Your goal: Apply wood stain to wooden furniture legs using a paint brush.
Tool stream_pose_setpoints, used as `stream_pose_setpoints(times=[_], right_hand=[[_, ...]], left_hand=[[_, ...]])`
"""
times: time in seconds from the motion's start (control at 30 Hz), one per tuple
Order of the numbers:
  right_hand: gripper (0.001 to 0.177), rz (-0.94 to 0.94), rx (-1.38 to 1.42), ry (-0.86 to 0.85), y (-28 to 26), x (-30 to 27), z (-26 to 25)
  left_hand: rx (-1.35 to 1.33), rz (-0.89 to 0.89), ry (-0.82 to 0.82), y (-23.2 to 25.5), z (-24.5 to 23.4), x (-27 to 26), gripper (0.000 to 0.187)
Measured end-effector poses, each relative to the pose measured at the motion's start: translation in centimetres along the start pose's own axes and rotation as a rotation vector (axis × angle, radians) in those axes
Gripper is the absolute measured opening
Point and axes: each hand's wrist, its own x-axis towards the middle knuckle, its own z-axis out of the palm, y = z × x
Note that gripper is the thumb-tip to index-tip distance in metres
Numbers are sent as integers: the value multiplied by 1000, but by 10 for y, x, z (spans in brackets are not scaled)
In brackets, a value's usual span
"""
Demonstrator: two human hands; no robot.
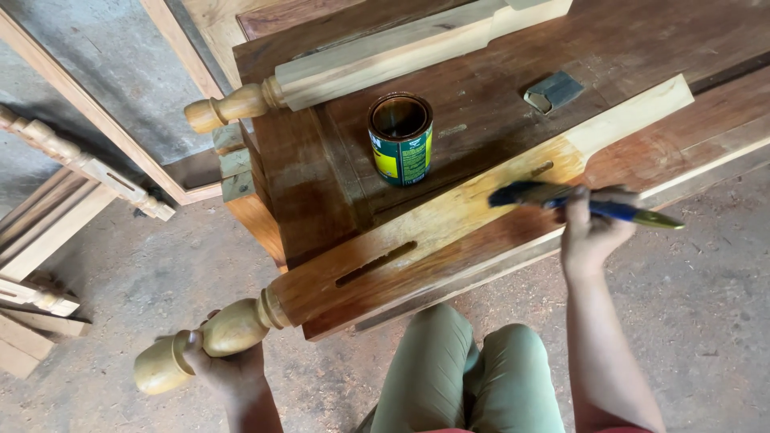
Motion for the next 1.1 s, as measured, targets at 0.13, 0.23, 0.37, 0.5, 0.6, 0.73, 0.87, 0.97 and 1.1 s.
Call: stream_pose_setpoints(times=[0.13,0.23,0.37,0.5,0.6,0.73,0.87,0.97,1.1], right_hand=[[22,-149,-103,50,22,3,-7],[22,-326,-187,-4,16,-22,17],[22,-224,-270,-198,-29,-67,66],[29,-75,76,-125,-50,-66,83],[24,21,85,-106,-36,-28,59],[15,87,110,-78,44,20,7],[19,-26,-65,20,99,62,-40],[20,20,-58,48,76,88,-42],[19,26,85,-27,12,113,15]], left_hand=[[-20,-22,-2,-5,-14,7,80],[-70,-23,-18,-9,-23,12,78],[-83,-20,-31,-8,-21,10,76],[-54,-8,36,-3,-6,2,76],[-113,-20,4,-8,-23,8,77],[-24,-3,25,-6,-15,8,82],[-8,-35,-1,0,-5,2,80],[-10,-67,18,-4,-16,8,74],[-45,-81,8,-9,-29,17,66]])
